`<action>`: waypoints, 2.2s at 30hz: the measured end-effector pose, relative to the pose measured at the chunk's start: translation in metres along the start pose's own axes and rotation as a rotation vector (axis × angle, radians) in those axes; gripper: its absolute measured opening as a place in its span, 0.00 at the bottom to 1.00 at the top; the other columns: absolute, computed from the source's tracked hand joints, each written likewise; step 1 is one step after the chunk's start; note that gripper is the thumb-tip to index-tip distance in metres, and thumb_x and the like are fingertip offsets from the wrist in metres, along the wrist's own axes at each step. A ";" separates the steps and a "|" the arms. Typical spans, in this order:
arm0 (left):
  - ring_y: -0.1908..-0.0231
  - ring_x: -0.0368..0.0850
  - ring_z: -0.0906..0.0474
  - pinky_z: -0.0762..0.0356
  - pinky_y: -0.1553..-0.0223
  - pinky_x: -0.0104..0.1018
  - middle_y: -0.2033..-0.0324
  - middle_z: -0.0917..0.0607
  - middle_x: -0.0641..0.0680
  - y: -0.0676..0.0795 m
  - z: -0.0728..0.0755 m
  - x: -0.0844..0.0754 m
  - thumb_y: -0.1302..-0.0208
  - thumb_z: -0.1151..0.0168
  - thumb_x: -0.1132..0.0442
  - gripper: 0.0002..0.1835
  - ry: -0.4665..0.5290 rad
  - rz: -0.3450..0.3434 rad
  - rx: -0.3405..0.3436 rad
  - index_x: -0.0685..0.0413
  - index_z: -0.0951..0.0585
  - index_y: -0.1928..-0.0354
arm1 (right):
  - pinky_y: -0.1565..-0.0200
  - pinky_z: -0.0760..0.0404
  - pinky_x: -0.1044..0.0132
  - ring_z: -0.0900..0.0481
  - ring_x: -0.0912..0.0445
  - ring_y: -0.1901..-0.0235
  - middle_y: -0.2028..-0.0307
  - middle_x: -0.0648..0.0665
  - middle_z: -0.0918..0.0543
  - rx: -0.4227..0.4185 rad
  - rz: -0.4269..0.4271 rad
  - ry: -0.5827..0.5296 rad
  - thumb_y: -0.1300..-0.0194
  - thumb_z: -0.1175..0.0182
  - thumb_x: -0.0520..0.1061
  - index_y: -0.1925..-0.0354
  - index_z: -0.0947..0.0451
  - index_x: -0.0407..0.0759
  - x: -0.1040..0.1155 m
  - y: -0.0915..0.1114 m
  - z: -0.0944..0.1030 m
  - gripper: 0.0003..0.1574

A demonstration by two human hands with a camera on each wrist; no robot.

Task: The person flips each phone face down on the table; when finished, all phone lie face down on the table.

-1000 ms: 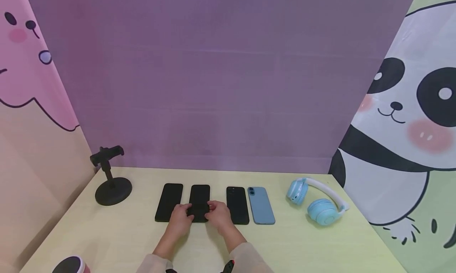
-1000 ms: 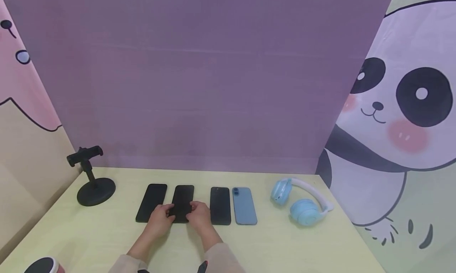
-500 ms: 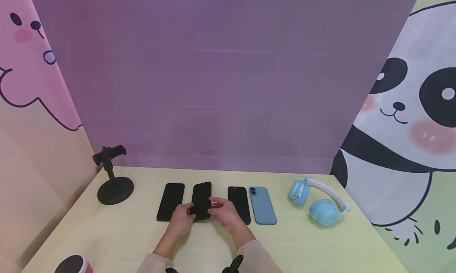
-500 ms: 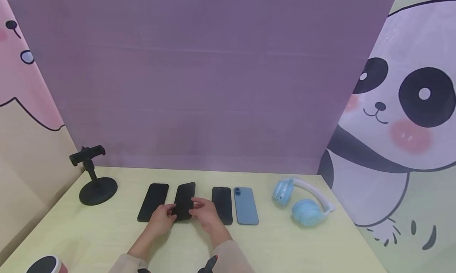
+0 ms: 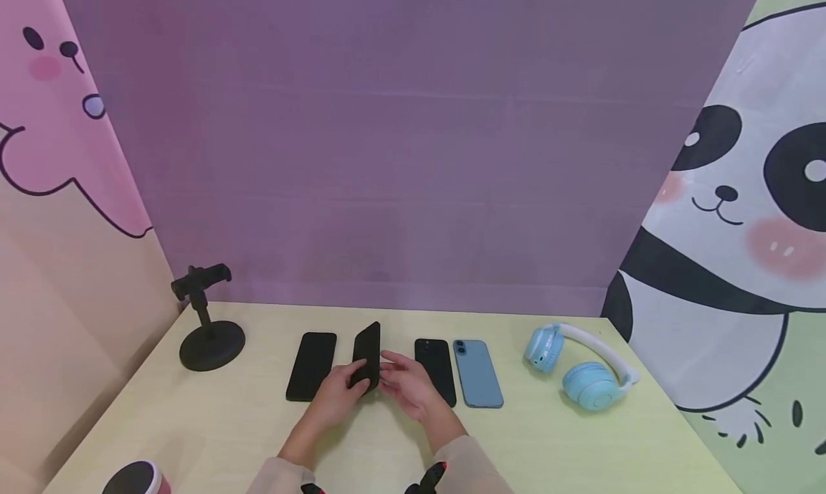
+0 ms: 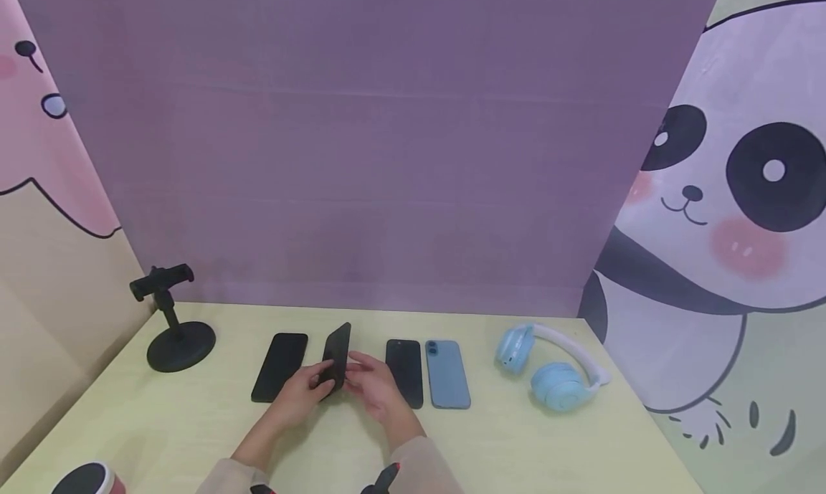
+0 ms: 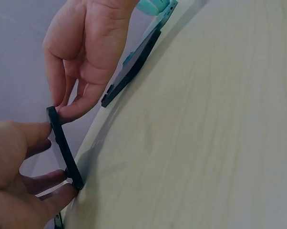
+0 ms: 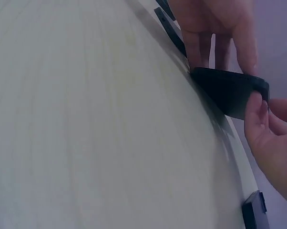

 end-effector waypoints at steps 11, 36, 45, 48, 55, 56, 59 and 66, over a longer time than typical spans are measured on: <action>0.53 0.57 0.21 0.24 0.56 0.47 0.51 0.21 0.65 -0.004 -0.007 0.000 0.28 0.46 0.66 0.25 0.205 0.033 0.069 0.60 0.32 0.31 | 0.48 0.23 0.57 0.22 0.54 0.56 0.50 0.35 0.26 0.089 0.053 0.068 0.31 0.50 0.27 0.31 0.43 0.25 0.004 -0.003 -0.003 0.32; 0.56 0.55 0.19 0.20 0.56 0.44 0.51 0.20 0.68 -0.004 0.002 -0.003 0.26 0.52 0.67 0.21 0.487 0.163 -0.091 0.70 0.31 0.36 | 0.48 0.23 0.54 0.21 0.52 0.56 0.55 0.38 0.24 0.078 0.044 0.148 0.33 0.49 0.25 0.35 0.37 0.23 -0.001 -0.004 -0.018 0.29; 0.53 0.59 0.19 0.19 0.59 0.44 0.51 0.20 0.68 -0.004 0.008 -0.003 0.30 0.45 0.66 0.23 0.353 0.171 -0.133 0.66 0.30 0.36 | 0.49 0.22 0.55 0.21 0.52 0.57 0.58 0.40 0.24 0.091 0.041 0.159 0.34 0.48 0.26 0.38 0.36 0.20 -0.005 -0.001 -0.021 0.26; 0.54 0.60 0.19 0.20 0.60 0.45 0.53 0.18 0.68 -0.004 0.012 -0.001 0.32 0.44 0.68 0.21 0.260 0.149 -0.172 0.65 0.27 0.38 | 0.50 0.22 0.55 0.22 0.52 0.59 0.58 0.38 0.25 0.081 0.041 0.182 0.35 0.47 0.26 0.39 0.35 0.19 -0.007 0.000 -0.021 0.26; 0.55 0.58 0.19 0.21 0.60 0.47 0.57 0.17 0.66 -0.001 0.018 0.008 0.37 0.43 0.72 0.19 0.128 0.171 -0.239 0.67 0.23 0.43 | 0.54 0.20 0.58 0.23 0.50 0.61 0.59 0.35 0.23 0.017 0.052 0.347 0.38 0.45 0.25 0.42 0.32 0.19 -0.011 -0.001 -0.016 0.25; 0.56 0.58 0.19 0.20 0.60 0.47 0.57 0.17 0.66 -0.001 0.018 0.009 0.37 0.42 0.72 0.19 0.116 0.173 -0.239 0.67 0.23 0.44 | 0.56 0.20 0.59 0.23 0.51 0.62 0.60 0.36 0.23 0.007 0.061 0.380 0.39 0.45 0.25 0.42 0.31 0.19 -0.011 -0.001 -0.016 0.25; 0.57 0.58 0.19 0.21 0.60 0.48 0.56 0.17 0.67 -0.002 0.018 0.012 0.38 0.40 0.72 0.19 0.077 0.167 -0.233 0.69 0.22 0.45 | 0.62 0.22 0.65 0.25 0.54 0.66 0.63 0.38 0.22 -0.030 0.087 0.486 0.41 0.43 0.25 0.44 0.28 0.22 -0.010 -0.001 -0.017 0.24; 0.60 0.55 0.21 0.23 0.59 0.49 0.58 0.21 0.67 0.000 0.017 0.015 0.41 0.37 0.72 0.19 0.009 0.179 -0.244 0.71 0.21 0.47 | 0.66 0.23 0.66 0.24 0.55 0.67 0.64 0.41 0.22 -0.098 0.078 0.605 0.43 0.39 0.27 0.47 0.24 0.26 -0.005 0.002 -0.023 0.23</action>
Point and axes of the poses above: each hand's wrist, its own y-axis away from the middle knuckle, its own z-axis out of the back of the hand, x = y × z, the point moved 3 cm from there along -y, towards the middle knuckle
